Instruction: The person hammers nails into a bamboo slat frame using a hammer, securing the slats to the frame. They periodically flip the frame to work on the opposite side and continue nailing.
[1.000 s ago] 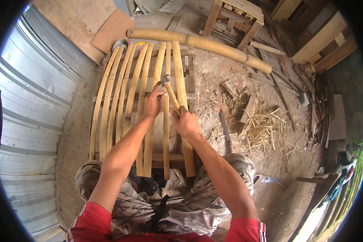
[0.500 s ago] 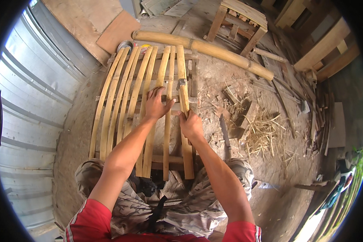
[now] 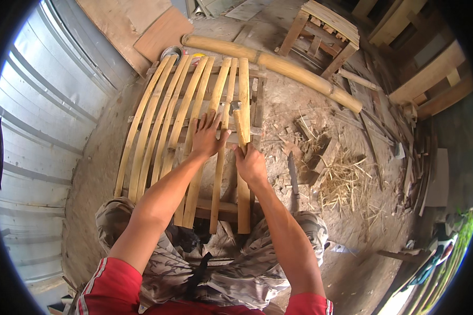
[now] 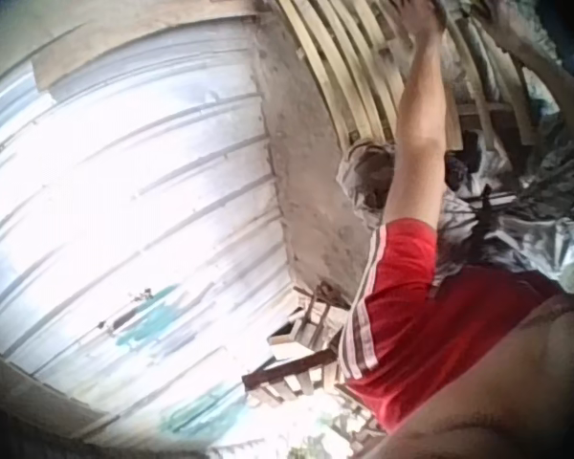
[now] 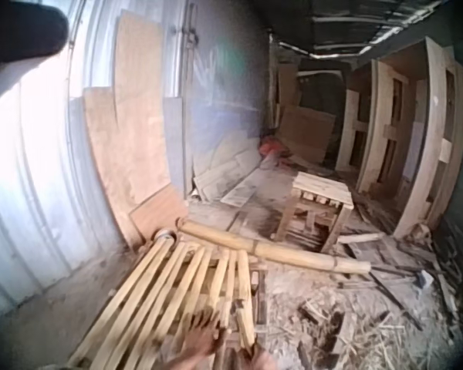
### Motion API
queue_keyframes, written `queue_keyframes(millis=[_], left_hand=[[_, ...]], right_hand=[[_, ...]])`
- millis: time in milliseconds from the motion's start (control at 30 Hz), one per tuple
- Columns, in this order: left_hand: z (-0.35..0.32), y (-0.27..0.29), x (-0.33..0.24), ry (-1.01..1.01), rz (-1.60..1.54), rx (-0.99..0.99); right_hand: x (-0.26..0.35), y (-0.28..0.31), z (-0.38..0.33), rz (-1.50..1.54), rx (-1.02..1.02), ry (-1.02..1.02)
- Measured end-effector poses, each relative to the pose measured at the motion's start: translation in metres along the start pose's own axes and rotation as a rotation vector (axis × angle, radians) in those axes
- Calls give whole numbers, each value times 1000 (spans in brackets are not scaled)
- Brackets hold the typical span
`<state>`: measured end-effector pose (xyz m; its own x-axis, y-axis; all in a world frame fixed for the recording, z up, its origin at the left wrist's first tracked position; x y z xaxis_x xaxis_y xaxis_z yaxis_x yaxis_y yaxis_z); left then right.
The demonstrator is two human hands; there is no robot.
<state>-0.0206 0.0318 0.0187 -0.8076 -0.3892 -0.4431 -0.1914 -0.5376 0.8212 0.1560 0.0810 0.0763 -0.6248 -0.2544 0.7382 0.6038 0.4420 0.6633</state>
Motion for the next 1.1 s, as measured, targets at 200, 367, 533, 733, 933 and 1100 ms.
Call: queue_keyframes(millis=[200,367,533,733,933,1100], left_hand=[[5,-4,6,24,-237,-25],[10,-8,11,145,-234,-54],[14,-8,6,113,-254,-112],[12,-8,11,102,-277,-139],[12,-6,12,98,-317,-140],[13,-13,10,113,-292,-167]], right_hand=[[-8,-5,4,-116,-67,113],[5,-7,0,-18,-14,24],[1,-5,-3,-75,-32,86],[6,-7,-9,-107,55,32],[16,-2,-14,-96,18,28],[-8,-7,-10,-147,-21,27]])
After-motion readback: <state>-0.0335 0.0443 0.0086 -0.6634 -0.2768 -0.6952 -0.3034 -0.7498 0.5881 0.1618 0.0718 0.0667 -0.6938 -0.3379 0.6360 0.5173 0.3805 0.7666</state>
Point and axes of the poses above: each hand's wrist, its own z-axis towards the middle knuckle, its own y-axis out of the back of the hand, x = y × z, the point moved 6 cm from there along z, towards the middle knuckle, and after that the axes turned 3 degrees about -x, right-handed, at the moved point
